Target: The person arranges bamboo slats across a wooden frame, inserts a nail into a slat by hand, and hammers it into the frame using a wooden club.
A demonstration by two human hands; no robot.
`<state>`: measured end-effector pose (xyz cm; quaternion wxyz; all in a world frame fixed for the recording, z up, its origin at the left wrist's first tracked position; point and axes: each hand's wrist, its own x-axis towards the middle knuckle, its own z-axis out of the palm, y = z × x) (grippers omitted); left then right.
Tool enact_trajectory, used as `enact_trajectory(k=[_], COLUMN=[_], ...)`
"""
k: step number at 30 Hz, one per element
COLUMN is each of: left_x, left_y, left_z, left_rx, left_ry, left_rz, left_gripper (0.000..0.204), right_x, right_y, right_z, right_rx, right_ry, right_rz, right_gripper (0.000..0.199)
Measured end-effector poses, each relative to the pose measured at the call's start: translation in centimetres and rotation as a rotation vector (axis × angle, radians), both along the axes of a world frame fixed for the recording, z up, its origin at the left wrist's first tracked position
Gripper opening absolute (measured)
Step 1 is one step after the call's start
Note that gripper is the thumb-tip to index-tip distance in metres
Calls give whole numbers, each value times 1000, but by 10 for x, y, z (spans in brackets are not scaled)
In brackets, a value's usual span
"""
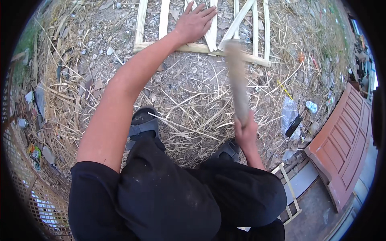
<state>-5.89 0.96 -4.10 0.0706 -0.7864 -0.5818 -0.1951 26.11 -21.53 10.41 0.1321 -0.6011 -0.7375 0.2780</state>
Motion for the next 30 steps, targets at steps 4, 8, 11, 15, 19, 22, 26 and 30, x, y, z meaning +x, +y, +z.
enact_trajectory(k=[4, 8, 11, 15, 19, 22, 26, 30], left_x=[8, -7, 1, 6, -3, -3, 2, -2], left_y=[-9, -10, -7, -16, -11, -8, -5, -9], left_z=[1, 0, 7, -2, 11, 7, 2, 14], left_rx=[-105, -108, -84, -136, -129, -127, -80, -216], left_ry=[30, 24, 16, 7, 110, 66, -27, 43], left_rz=[26, 23, 17, 18, 11, 8, 9, 23], left_gripper=[51, 51, 51, 53, 54, 54, 54, 56], right_x=[-8, -23, -7, -10, -15, -8, -19, -19], right_y=[4, 1, 6, 6, 0, 0, 8, -4], right_z=[-3, 16, 2, 11, 23, -9, 11, 27], right_rx=[-149, -3, -15, -191, 140, 25, -133, -74], right_ry=[-162, 71, -114, -84, 203, -32, -21, 192], right_rz=[-95, -13, 49, -223, 51, 39, -114, -125], right_gripper=[39, 33, 33, 34, 35, 37, 35, 34])
